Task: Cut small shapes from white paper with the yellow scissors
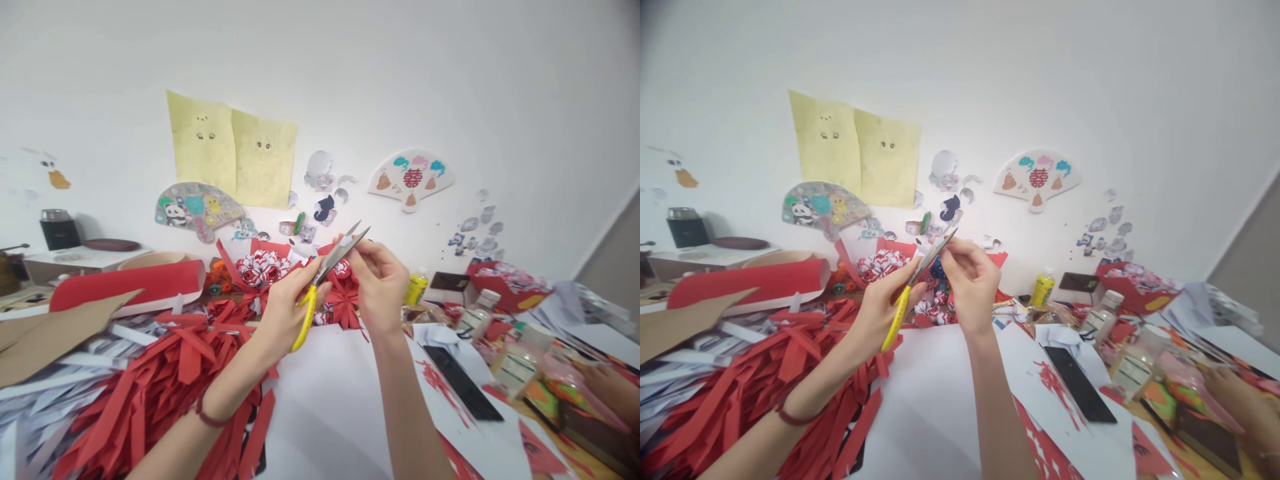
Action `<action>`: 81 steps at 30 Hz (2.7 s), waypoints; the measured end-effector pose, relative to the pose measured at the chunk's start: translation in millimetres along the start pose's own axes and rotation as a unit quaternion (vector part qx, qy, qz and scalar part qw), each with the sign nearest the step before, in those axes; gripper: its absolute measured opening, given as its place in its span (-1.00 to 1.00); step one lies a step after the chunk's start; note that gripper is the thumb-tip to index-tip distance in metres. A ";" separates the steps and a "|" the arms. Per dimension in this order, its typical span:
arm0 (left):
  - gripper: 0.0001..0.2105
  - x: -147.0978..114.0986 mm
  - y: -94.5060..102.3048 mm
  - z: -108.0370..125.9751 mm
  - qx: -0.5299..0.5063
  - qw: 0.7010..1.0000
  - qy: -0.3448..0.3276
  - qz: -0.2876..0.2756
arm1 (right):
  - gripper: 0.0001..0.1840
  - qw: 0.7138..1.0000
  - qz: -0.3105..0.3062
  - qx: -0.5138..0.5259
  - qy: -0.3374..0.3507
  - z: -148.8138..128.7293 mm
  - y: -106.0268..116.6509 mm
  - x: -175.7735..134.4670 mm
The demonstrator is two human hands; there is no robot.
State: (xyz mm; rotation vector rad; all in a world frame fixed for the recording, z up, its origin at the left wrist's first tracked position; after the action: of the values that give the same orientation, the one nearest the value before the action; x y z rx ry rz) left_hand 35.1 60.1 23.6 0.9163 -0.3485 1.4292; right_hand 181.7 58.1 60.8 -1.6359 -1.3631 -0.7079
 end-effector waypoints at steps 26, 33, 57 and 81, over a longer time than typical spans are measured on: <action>-0.54 -2.4 1.7 2.3 -0.025 0.999 0.013 0.022 | -0.88 0.996 0.072 0.052 0.017 5.5 -9.1 -10.1; -0.56 -1.9 2.9 4.2 -0.025 0.999 0.010 0.020 | -0.80 0.997 0.068 0.039 -0.009 12.3 -6.7 -9.0; -0.54 -4.6 -4.4 0.7 -0.006 1.000 -0.003 0.010 | -0.85 0.995 0.090 0.035 0.003 1.3 7.4 -2.6; -0.53 -6.4 -4.7 2.5 -0.023 1.000 0.013 0.010 | -0.81 0.987 0.149 0.058 0.000 4.1 2.8 -12.0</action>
State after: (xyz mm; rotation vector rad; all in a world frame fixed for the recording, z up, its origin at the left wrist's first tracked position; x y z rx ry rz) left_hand 39.3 54.4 19.1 0.8586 -0.3698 1.4453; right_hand 181.1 56.0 47.9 -1.6978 -1.1049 -0.4430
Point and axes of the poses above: each hand's wrist, its own x-axis towards the middle knuckle, its own y-axis out of the back of the hand, z = x × y, the point moved 8 cm from there along x, towards the middle knuckle, and after that the axes turned 5 degrees about y, right-handed, at the moved point
